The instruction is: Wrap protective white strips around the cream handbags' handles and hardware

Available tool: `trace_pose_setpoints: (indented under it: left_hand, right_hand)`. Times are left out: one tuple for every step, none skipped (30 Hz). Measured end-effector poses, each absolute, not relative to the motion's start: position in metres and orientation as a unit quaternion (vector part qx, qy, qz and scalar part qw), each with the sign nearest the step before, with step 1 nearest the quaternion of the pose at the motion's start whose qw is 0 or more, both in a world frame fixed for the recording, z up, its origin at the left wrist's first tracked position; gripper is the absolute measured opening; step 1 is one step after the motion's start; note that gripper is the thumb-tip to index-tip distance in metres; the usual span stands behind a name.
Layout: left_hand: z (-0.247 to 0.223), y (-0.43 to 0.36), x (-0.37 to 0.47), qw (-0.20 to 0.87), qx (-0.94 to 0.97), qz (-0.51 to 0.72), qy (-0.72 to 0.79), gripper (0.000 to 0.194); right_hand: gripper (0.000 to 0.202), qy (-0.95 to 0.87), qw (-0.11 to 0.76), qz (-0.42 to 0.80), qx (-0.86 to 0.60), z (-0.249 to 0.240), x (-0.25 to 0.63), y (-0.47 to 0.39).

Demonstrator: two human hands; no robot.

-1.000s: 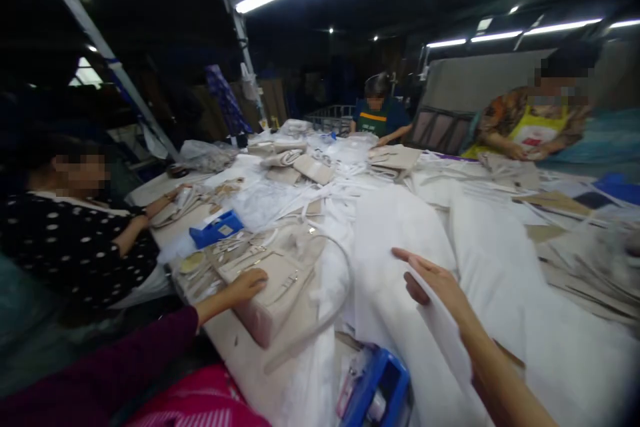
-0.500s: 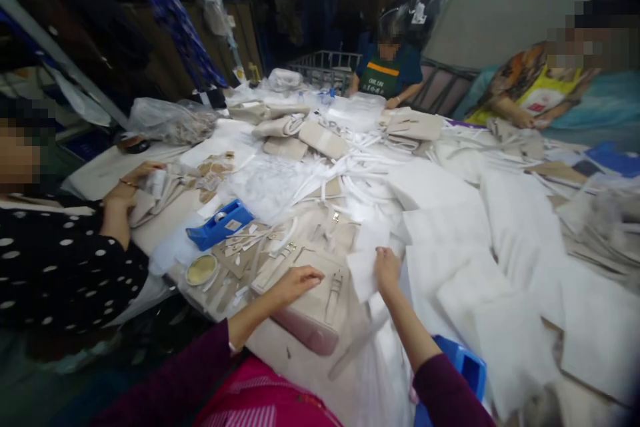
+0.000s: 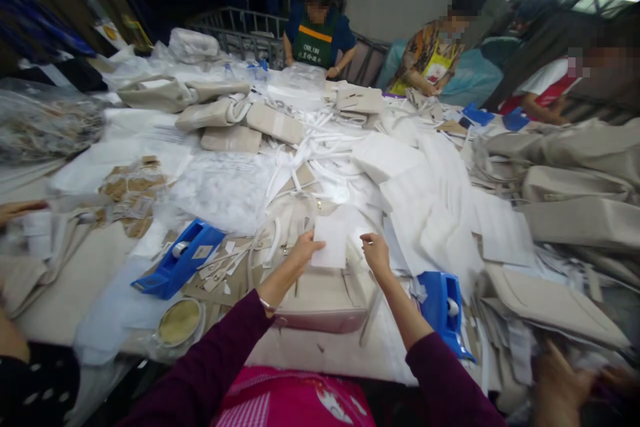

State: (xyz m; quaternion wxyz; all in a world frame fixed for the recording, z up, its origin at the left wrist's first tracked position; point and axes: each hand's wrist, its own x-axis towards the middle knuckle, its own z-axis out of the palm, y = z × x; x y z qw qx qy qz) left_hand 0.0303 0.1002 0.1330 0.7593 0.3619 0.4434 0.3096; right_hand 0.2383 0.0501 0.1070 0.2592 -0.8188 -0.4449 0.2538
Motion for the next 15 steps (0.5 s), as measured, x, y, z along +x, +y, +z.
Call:
trace_pose_setpoints:
  left_hand:
    - [0.135, 0.104, 0.020, 0.749, 0.351, 0.340, 0.447, 0.038]
    - [0.137, 0.107, 0.009, 0.740, 0.342, 0.363, 0.452, 0.038]
    - [0.139, 0.108, 0.000, 0.731, 0.335, 0.379, 0.459, 0.038]
    - [0.140, 0.108, -0.008, 0.723, 0.329, 0.387, 0.468, 0.037]
    - [0.140, 0.107, -0.014, 0.717, 0.324, 0.390, 0.479, 0.037]
    - [0.141, 0.104, -0.018, 0.711, 0.317, 0.389, 0.492, 0.037]
    - [0.141, 0.099, -0.020, 0.707, 0.312, 0.385, 0.505, 0.037]
    - [0.141, 0.094, -0.021, 0.701, 0.310, 0.383, 0.516, 0.037]
    - [0.141, 0.088, -0.020, 0.695, 0.310, 0.382, 0.524, 0.036]
    - [0.141, 0.083, -0.019, 0.689, 0.313, 0.383, 0.530, 0.036]
    - [0.141, 0.077, -0.017, 0.684, 0.317, 0.383, 0.534, 0.036]
    - [0.141, 0.072, -0.015, 0.680, 0.318, 0.382, 0.539, 0.036]
    - [0.142, 0.067, -0.012, 0.677, 0.317, 0.378, 0.547, 0.037]
    - [0.142, 0.062, -0.009, 0.674, 0.312, 0.374, 0.555, 0.039]
    - [0.143, 0.058, -0.005, 0.673, 0.308, 0.370, 0.562, 0.041]
  right_hand:
    - [0.022, -0.432, 0.242, 0.266, -0.827, 0.106, 0.238, 0.041]
    - [0.018, -0.422, 0.225, 0.281, -0.832, 0.104, 0.235, 0.031]
    - [0.017, -0.414, 0.208, 0.297, -0.835, 0.102, 0.230, 0.023]
    - [0.020, -0.408, 0.195, 0.313, -0.836, 0.099, 0.224, 0.017]
    - [0.022, -0.401, 0.186, 0.325, -0.836, 0.097, 0.216, 0.012]
    - [0.023, -0.395, 0.183, 0.334, -0.836, 0.096, 0.209, 0.010]
    - [0.022, -0.388, 0.185, 0.342, -0.835, 0.095, 0.202, 0.009]
    - [0.020, -0.382, 0.192, 0.350, -0.833, 0.096, 0.197, 0.010]
    - [0.018, -0.378, 0.205, 0.360, -0.828, 0.097, 0.194, 0.011]
    - [0.016, -0.377, 0.222, 0.373, -0.818, 0.099, 0.193, 0.012]
    - [0.013, -0.378, 0.244, 0.390, -0.804, 0.102, 0.194, 0.013]
    - [0.011, -0.379, 0.267, 0.409, -0.786, 0.104, 0.196, 0.013]
    - [0.009, -0.380, 0.291, 0.428, -0.766, 0.107, 0.198, 0.013]
    - [0.010, -0.383, 0.311, 0.446, -0.747, 0.110, 0.201, 0.012]
    - [0.014, -0.381, 0.334, 0.464, -0.727, 0.113, 0.204, 0.010]
